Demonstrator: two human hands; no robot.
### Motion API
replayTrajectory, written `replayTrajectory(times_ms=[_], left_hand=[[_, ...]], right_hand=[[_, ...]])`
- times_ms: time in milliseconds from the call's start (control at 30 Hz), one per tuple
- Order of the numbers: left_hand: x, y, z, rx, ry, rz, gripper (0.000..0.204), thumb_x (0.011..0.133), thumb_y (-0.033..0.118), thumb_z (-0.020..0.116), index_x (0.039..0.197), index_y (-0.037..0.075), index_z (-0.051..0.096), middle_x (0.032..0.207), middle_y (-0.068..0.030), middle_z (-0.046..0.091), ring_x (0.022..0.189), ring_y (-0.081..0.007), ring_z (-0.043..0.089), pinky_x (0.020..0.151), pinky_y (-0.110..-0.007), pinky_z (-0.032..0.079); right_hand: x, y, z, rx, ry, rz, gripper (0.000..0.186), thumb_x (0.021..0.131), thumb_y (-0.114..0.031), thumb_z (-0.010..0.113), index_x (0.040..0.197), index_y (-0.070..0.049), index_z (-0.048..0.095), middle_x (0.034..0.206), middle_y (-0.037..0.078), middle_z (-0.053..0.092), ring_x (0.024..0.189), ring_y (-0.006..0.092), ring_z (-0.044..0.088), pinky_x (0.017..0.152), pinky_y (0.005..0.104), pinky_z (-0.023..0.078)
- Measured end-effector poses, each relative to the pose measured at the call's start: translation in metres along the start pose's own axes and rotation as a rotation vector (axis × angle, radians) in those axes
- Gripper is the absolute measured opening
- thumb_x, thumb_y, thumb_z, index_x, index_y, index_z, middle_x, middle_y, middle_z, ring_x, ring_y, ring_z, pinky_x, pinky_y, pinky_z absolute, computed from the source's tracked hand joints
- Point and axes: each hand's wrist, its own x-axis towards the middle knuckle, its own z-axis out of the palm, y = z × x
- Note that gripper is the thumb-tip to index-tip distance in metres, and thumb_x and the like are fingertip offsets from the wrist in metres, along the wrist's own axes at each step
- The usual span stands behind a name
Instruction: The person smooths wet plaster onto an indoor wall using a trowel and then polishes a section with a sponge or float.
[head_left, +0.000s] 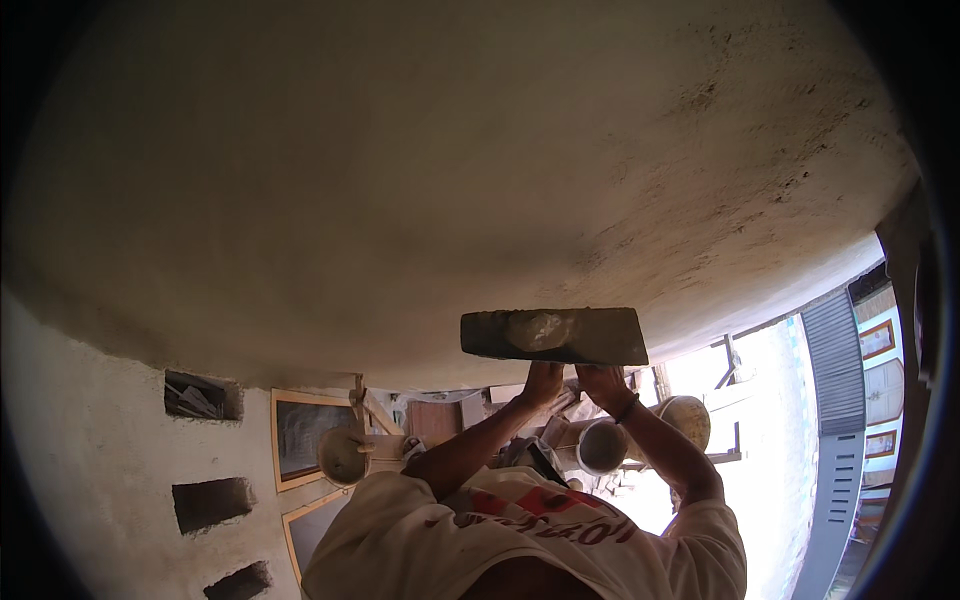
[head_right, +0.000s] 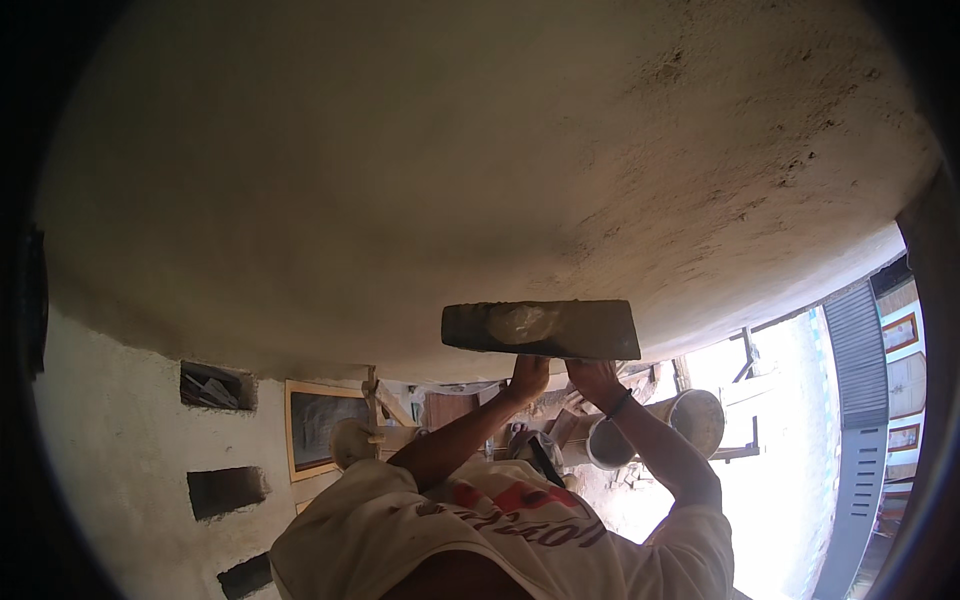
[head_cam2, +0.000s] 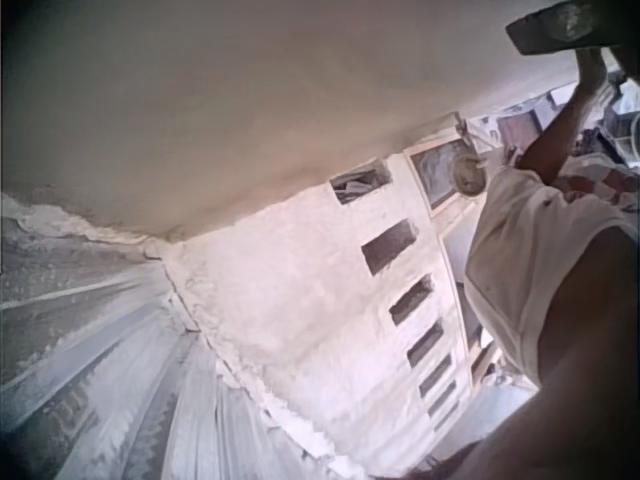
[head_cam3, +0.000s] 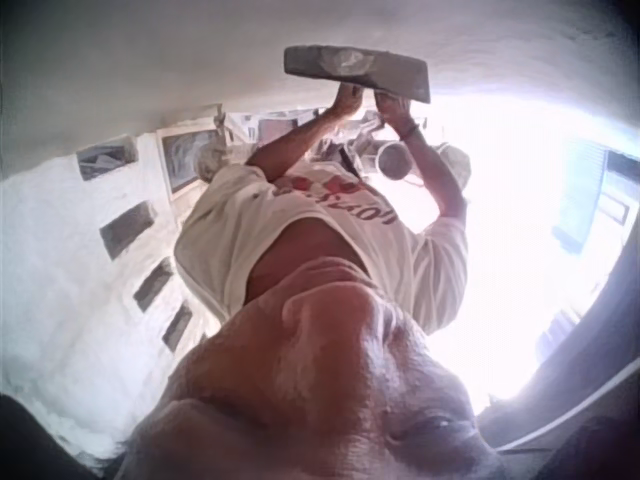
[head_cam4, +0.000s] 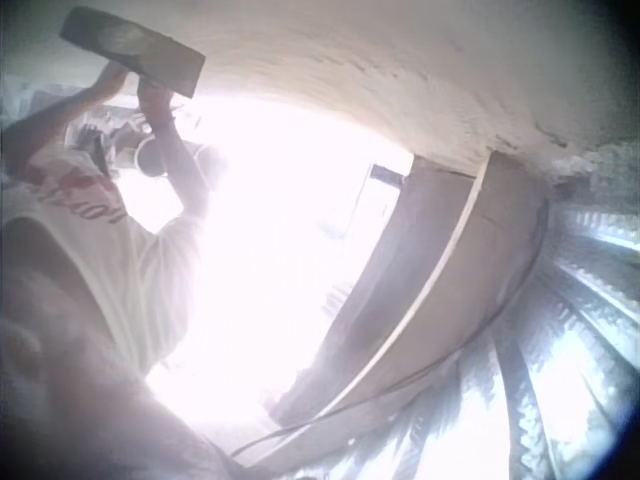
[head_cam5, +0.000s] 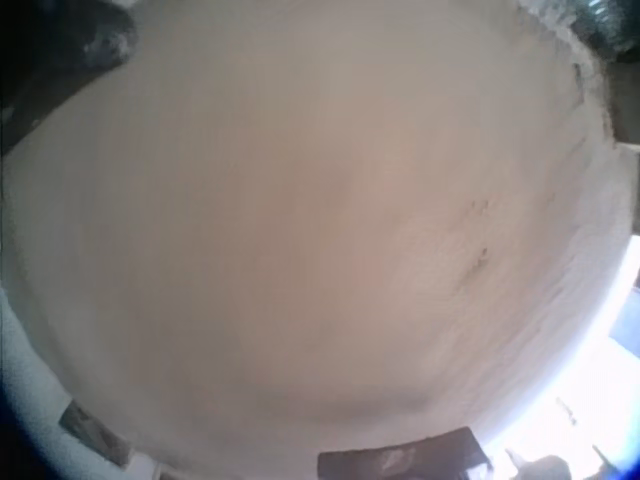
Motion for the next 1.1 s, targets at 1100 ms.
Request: replayTrajectory(times_ms=[1100], left_hand=[[0.102,0.138,-0.052,-0.269,0.310,-0.110,0.035,0.101,0.028,0.048,0.099,-0.005,0.059,0.078,-0.0114,0.062,0.073,-0.0171,0.056,0.066,-0.035,0.045]], right_hand=[[0.169,-0.064,-0.085,-0.376,-0.007,-0.210,0.021,0.085,-0.023,0.061,0.088,-0.006,0.049,0.069,0.011,0.061,0.058,0.0266,0.065,0.050,0.0359,0.053]])
